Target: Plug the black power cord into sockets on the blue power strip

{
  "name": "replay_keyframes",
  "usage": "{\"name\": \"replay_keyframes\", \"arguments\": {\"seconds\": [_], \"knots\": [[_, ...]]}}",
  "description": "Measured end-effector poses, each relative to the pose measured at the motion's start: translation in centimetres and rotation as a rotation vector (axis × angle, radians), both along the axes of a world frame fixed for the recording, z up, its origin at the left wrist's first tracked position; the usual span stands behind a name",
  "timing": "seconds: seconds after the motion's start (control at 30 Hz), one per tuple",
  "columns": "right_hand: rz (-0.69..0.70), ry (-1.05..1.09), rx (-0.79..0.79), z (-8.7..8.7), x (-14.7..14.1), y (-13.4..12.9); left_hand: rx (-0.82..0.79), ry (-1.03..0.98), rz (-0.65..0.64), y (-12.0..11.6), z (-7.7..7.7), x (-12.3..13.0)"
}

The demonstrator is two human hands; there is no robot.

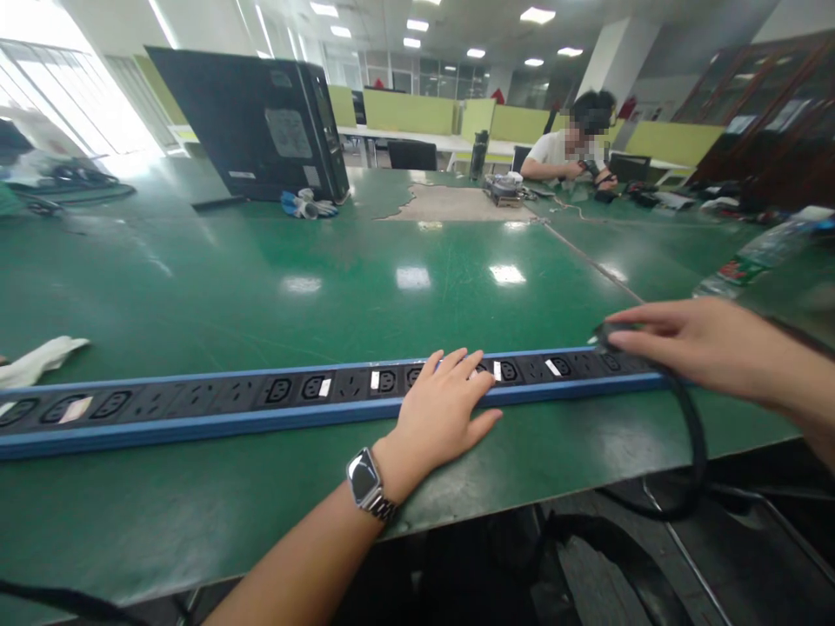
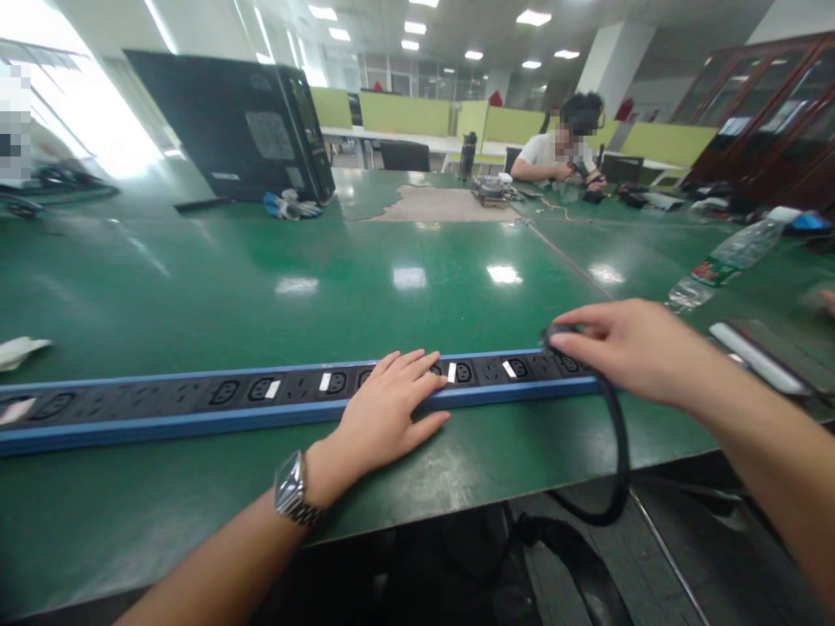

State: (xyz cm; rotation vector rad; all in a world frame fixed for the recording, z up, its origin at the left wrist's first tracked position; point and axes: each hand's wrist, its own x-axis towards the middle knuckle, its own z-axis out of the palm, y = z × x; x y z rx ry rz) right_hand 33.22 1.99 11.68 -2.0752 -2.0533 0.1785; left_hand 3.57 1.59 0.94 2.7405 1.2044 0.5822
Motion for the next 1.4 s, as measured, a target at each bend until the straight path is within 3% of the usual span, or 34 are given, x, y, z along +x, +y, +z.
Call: {"name": "replay_keyframes", "arguments": {"seconds": [0.07,0.17,0.57,0.77,0.87,0.93,1.0,1.07,1.17,1.27,1.4], "knots": [[0.145,0.025,-0.097,-0.7,-3.6,-0.1,-0.004,-0.006,0.002,-0.1,0.0,-0.1],[0.201,-0.042,-0.088,-2.0,-6.9,0.6,0.000,-0.019,-0.018,-0.2,0.1,-0.3],[0.227,-0.269,0.049,-5.5,-6.8,2.3,0.019,-0.132,-0.019,-0.1,0.0,-0.6],[0.204,0.143,0.065,-2.3,-9.5,-0.7,0.002,-0.348,0.013,-0.7,0.7,0.2],[0.329,0.460,-0.044,-1.3,-13.0,-3.1,0.093,-0.423,0.040,-1.4,1.4,-0.6],[0.436,0.710,-0.096,-1.5,-14.8,-4.0,0.197,-0.466,0.135,-1.7,2.0,-2.8],[0.466,0.878,-0.026,-2.3,-15.3,-4.1,0.298,-0.483,0.287,-1.7,2.4,-6.2],[0.386,0.893,0.122,-3.9,-14.4,-3.4,0.329,-0.425,0.463,-1.6,2.7,-9.9],[0.174,0.692,0.275,-7.5,-11.6,-1.6,0.217,-0.371,0.489,-1.7,2.4,-13.6],[0.101,0.432,0.450,-10.9,-9.4,-0.3,0.153,-0.368,0.448,-1.8,1.4,-14.5],[0.218,0.214,0.687,-13.4,-8.8,0.1,0.151,-0.221,0.384,-1.6,0.7,-13.6]]}}
